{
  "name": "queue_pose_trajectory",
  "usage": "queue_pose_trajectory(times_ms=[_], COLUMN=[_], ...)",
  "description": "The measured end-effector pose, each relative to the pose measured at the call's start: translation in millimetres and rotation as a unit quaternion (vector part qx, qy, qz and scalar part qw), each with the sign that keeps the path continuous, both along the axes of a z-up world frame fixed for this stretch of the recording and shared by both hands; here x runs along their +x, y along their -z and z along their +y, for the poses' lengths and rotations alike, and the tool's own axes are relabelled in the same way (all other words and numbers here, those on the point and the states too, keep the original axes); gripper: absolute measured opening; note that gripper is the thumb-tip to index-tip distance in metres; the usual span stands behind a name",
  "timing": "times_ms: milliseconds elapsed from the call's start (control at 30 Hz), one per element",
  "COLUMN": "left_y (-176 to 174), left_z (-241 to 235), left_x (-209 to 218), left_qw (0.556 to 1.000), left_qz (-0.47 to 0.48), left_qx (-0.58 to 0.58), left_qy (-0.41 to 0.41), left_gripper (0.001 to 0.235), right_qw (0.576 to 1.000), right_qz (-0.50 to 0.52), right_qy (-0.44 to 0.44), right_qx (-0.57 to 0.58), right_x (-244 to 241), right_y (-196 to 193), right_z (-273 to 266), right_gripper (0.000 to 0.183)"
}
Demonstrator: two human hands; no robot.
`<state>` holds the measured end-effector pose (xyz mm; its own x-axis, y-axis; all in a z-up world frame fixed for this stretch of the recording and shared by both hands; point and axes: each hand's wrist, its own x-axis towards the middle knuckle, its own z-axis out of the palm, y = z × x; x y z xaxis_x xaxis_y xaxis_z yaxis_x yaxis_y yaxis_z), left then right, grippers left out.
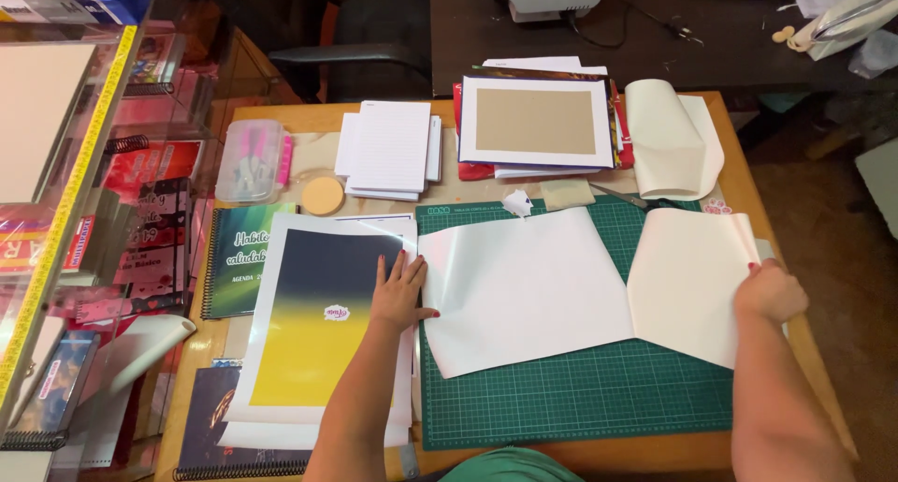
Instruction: The person folds a white sheet of paper in half on a green cutting mat. They then pick up a printed cover sheet and place it on top of a stack of papers on a separate table to the left.
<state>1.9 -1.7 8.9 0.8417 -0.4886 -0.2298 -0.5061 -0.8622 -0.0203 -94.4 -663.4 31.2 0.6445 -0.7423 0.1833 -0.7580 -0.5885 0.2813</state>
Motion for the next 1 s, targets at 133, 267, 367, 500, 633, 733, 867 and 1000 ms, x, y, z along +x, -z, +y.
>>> queue_pose_trajectory(times_ms=[133,267,367,500,633,733,867,1000], left_y=[-7.2,-5.6,-3.6,-13.0,-12.0,-10.9,0.1,-9.8], left_z=[-2.9,-1.5,-0.6,-1.1,-0.9,-4.8,-13.7,-21.6], left_x=[1.9,1.8,2.8,2.0,2.7,2.7,1.3,-5.5], left_qw=[1.0,1.0,1.0,1.0,1.0,0.999,1.0,0.999], left_qz=[0.007,0.005,0.007,0.02,0.011,0.025,-0.005,0.016], left_qx=[0.025,0.005,-0.002,0.008,0.014,0.028,-0.015,-0.025], left_qy=[-0.001,-0.002,-0.007,-0.012,-0.009,-0.001,0.02,0.014], left_gripper=[0.109,0.109,0.109,0.108,0.109,0.111,0.112,0.115], right_qw=[1.0,1.0,1.0,0.999,0.998,0.99,0.969,0.926], right_qz=[-0.007,0.004,0.002,-0.009,-0.03,-0.059,-0.117,-0.197], right_qy=[0.003,0.007,0.008,-0.015,-0.024,-0.075,-0.158,-0.243], right_qx=[0.027,0.018,0.006,-0.03,-0.051,-0.103,-0.152,-0.21], right_x=[9.1,8.3,5.7,-2.8,1.9,13.8,42.4,66.2], right_y=[-18.9,-33.2,-38.4,-48.2,-54.6,-66.2,-90.9,-116.1], right_z=[-2.8,-10.4,-18.7,-19.1,-29.4,-25.9,0.6,27.8], right_gripper=[0.027,0.03,0.03,0.029,0.026,0.027,0.03,0.033])
